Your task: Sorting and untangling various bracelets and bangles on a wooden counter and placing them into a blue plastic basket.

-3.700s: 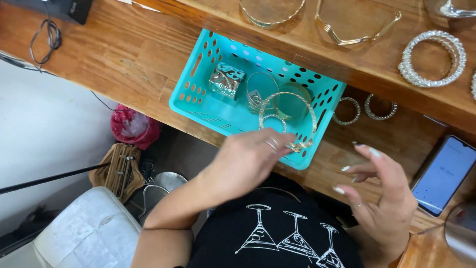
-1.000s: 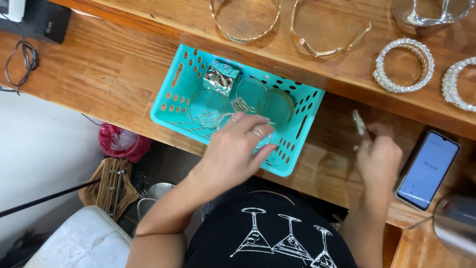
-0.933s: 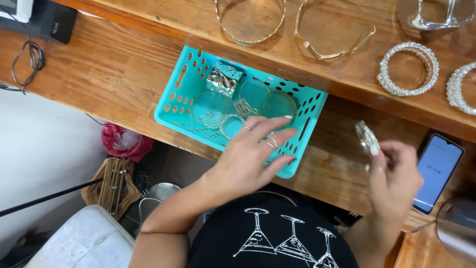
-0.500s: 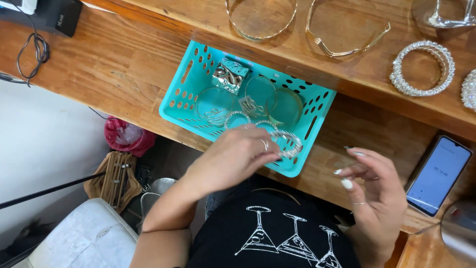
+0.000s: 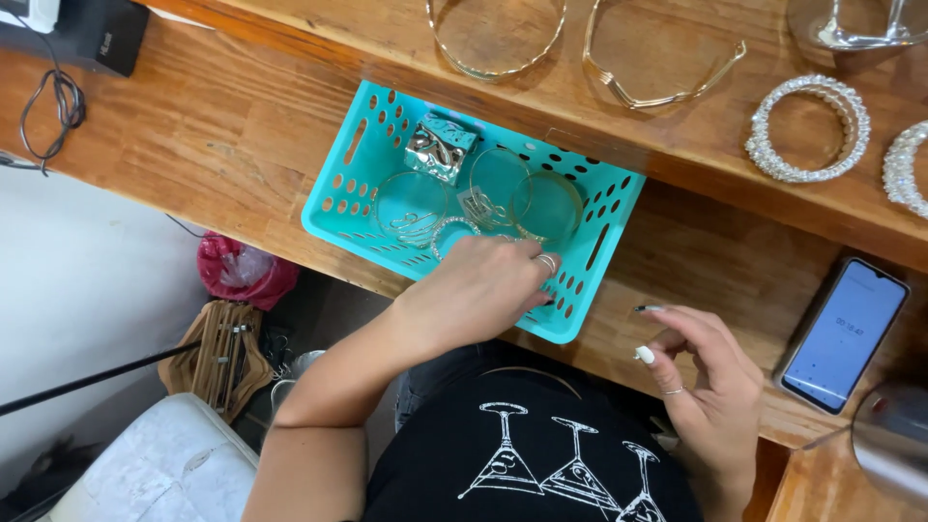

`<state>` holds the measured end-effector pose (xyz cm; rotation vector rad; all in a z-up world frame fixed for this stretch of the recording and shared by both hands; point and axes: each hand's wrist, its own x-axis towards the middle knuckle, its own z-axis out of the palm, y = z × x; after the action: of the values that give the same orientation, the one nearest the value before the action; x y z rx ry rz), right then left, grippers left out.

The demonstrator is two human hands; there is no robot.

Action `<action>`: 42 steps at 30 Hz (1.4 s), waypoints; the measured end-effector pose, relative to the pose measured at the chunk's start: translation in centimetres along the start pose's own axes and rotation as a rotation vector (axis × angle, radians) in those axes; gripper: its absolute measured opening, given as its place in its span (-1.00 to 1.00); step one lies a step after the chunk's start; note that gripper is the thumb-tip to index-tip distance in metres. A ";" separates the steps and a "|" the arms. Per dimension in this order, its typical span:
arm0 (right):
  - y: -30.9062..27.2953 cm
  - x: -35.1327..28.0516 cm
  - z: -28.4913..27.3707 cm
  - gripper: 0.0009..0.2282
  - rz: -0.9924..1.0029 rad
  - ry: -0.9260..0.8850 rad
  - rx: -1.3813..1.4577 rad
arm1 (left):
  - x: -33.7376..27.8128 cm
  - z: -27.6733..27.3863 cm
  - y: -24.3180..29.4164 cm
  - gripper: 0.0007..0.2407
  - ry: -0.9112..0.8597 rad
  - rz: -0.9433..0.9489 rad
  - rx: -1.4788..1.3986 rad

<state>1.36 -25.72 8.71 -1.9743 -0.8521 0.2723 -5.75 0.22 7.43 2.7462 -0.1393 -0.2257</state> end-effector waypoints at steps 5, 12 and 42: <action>0.9 -0.8 0.1 -0.89 -0.013 0.135 -0.053 | 0.7 -8.0 2.1 -0.92 0.720 0.259 -0.055; 1.3 -1.8 0.1 -0.96 -0.079 0.247 -0.035 | 5.5 -10.1 4.6 -0.86 0.853 0.444 0.156; 6.8 8.0 -8.0 -0.84 -0.167 0.447 -0.451 | 9.1 6.4 -4.5 -0.80 0.389 0.164 0.458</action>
<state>14.32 -28.02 8.51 -2.2320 -0.8205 -0.4837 2.33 0.90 -1.39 3.1390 -0.3433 0.4375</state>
